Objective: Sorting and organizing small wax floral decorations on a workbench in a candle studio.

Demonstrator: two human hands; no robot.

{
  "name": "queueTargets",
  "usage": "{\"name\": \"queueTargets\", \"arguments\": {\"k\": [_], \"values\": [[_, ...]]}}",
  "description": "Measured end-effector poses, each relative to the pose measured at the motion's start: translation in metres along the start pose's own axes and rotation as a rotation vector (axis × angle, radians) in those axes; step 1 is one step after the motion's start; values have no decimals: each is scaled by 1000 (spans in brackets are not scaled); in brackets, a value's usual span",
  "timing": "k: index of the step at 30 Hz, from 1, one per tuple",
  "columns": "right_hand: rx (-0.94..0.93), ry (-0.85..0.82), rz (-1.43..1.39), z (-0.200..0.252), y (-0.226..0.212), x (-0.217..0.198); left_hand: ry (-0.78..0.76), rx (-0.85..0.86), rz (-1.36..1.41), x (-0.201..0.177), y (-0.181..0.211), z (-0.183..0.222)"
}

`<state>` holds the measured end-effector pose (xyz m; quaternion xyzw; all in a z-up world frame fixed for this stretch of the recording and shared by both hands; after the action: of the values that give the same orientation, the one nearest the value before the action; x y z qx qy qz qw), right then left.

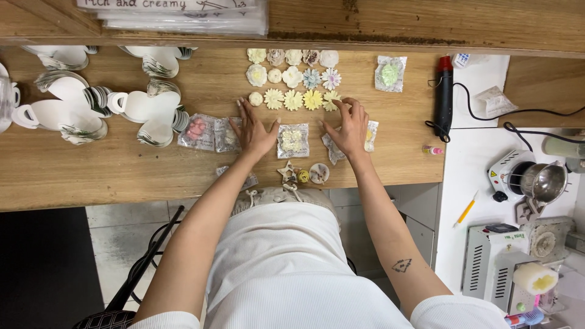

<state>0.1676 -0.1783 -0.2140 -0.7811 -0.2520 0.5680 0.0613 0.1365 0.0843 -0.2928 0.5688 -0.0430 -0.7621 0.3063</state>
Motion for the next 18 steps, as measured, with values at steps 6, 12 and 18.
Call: {"name": "queueTargets", "arguments": {"k": [6, 12, 18], "values": [[-9, -12, 8, -1, -3, -2, 32, 67, -87, -22, 3, -4], [-20, 35, 16, 7, -3, -12, -64, 133, -167, -25, 0, -17], [94, 20, 10, 25, 1, -33, -25, 144, -120, -38, -2, -14]]}}
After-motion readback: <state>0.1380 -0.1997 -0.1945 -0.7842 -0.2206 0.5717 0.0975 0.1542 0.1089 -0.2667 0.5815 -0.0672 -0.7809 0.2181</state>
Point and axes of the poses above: each hand's wrist, its own z-axis away from the middle knuckle, its own x-axis out of the palm, y = z × x, the point moved 3 cm from there along -z, towards the middle knuckle, and after that the axes turned 10 degrees about y, right-handed, at the moved point
